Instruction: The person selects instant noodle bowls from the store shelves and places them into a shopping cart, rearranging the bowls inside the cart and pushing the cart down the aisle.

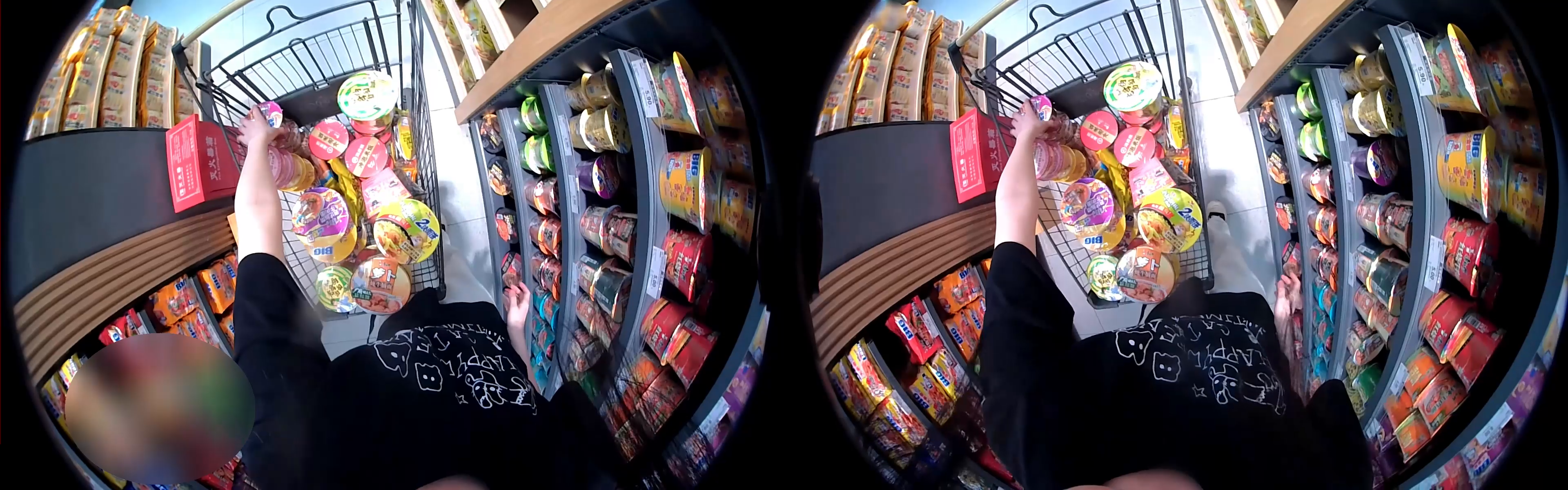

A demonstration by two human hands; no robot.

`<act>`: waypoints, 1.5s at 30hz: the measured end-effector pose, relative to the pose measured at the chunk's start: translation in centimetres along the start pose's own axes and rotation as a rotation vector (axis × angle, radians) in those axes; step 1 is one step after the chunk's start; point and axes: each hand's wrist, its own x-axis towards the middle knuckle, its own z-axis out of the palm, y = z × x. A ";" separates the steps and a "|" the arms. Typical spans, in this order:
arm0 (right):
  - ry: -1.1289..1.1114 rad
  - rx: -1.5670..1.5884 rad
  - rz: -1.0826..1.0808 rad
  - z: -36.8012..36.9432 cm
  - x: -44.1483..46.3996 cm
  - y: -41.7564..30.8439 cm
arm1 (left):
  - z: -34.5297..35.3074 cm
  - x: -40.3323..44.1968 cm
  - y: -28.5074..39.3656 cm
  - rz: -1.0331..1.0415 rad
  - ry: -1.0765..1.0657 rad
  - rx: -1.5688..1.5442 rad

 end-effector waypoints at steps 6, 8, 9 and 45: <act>-0.073 -0.083 -0.147 3.1 0.6 -4.7 | -2.1 -2.4 0.1 0.298 0.481 -0.400; -0.128 -0.227 -0.222 4.8 0.6 -8.6 | -5.3 -7.6 1.3 0.412 0.639 -0.507; -0.171 -0.147 -0.177 6.0 0.4 -10.4 | -6.3 -10.4 1.6 0.467 0.668 -0.526; 0.464 0.199 -0.559 -6.5 25.8 -25.8 | -1.2 -44.3 -0.2 0.587 0.102 -0.957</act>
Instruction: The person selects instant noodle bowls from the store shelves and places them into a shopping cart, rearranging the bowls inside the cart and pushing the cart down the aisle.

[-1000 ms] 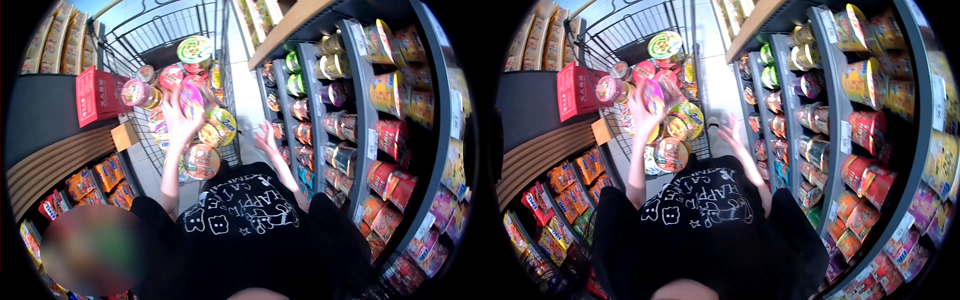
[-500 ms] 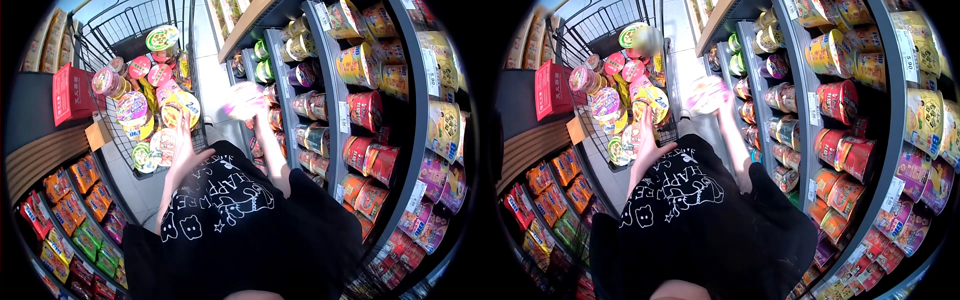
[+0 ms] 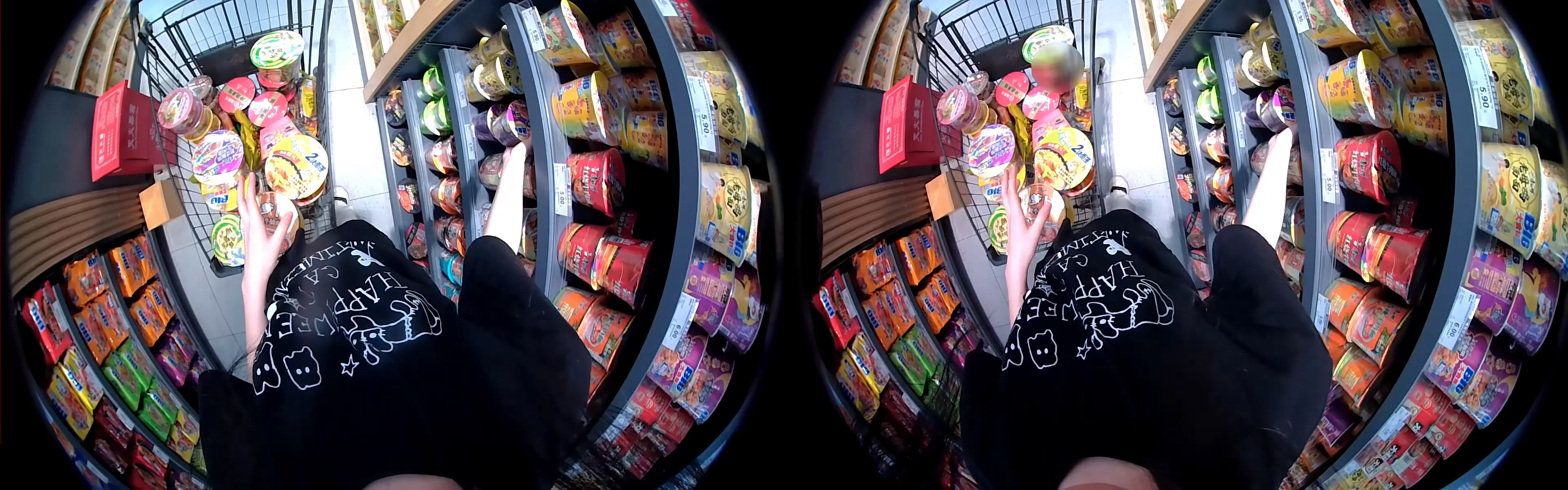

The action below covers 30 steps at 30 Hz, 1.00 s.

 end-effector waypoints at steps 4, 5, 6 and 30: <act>0.032 -0.019 0.012 -0.3 0.8 0.3 | -0.4 -0.3 -0.3 -0.050 0.018 -0.017; 0.042 -0.020 0.017 -0.3 0.9 0.5 | -0.3 -0.4 -1.0 -0.047 0.017 0.035; 0.052 -0.026 0.019 -0.6 1.0 0.6 | -0.3 -0.4 -1.4 -0.059 0.001 -0.019; -0.228 0.146 0.509 -0.1 -23.1 2.6 | -8.7 21.6 -24.7 -0.731 0.443 -0.171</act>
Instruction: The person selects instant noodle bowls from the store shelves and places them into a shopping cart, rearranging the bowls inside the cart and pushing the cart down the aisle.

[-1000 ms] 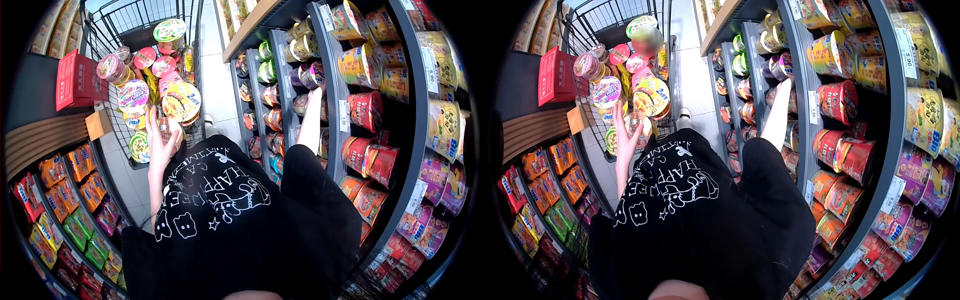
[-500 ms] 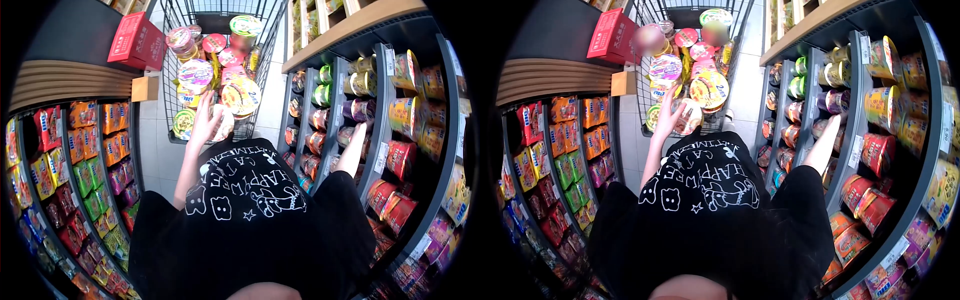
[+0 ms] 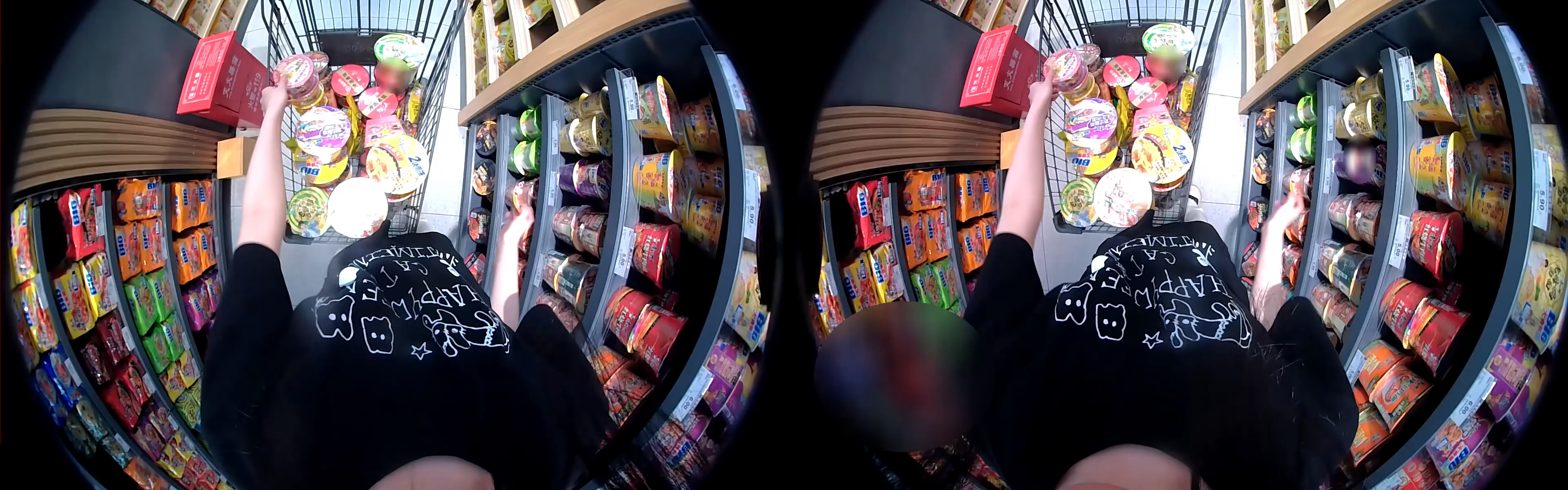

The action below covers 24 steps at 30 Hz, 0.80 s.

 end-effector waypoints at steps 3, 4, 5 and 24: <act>-0.071 0.077 0.149 0.9 -5.0 2.7 | 0.7 1.2 0.2 -0.138 -0.100 0.031; -0.111 0.035 0.137 0.9 -6.0 3.4 | 1.1 1.8 -0.4 -0.196 -0.141 -0.024; -0.149 -0.006 0.125 0.6 -6.5 4.3 | 1.3 2.2 -0.8 -0.255 -0.182 -0.077; -0.354 -0.120 0.221 0.4 -8.9 6.4 | -0.3 -15.5 -3.3 0.061 -0.634 -0.438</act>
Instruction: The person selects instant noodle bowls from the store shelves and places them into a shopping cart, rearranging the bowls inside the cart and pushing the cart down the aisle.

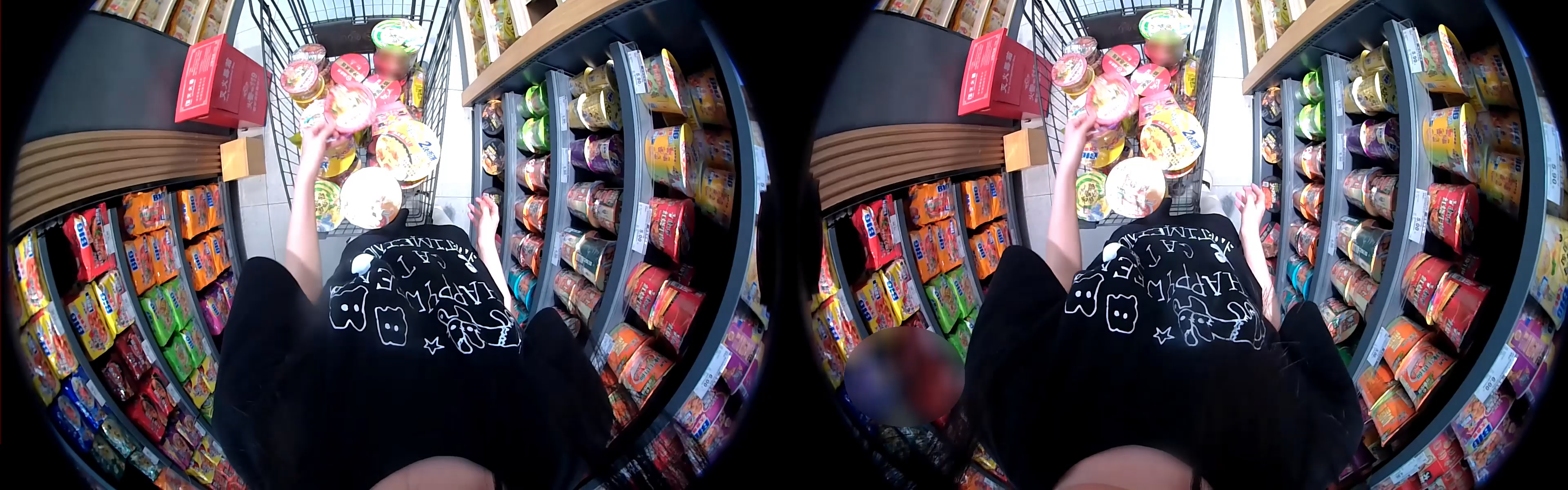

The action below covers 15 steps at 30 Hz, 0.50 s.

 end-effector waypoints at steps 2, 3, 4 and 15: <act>-0.025 -0.022 -0.010 0.2 0.0 -0.1 | 0.6 -3.1 -1.1 -0.005 -0.018 -0.033; -0.050 -0.042 -0.023 0.3 -0.1 -0.2 | 0.5 -4.3 -1.9 0.042 -0.023 -0.067; -0.065 -0.049 -0.019 0.4 -0.2 -0.3 | 0.7 -5.8 -1.9 0.037 0.039 -0.106; -0.110 -0.110 0.075 0.7 -0.2 -0.3 | -9.4 -12.4 -8.2 -0.185 0.177 0.187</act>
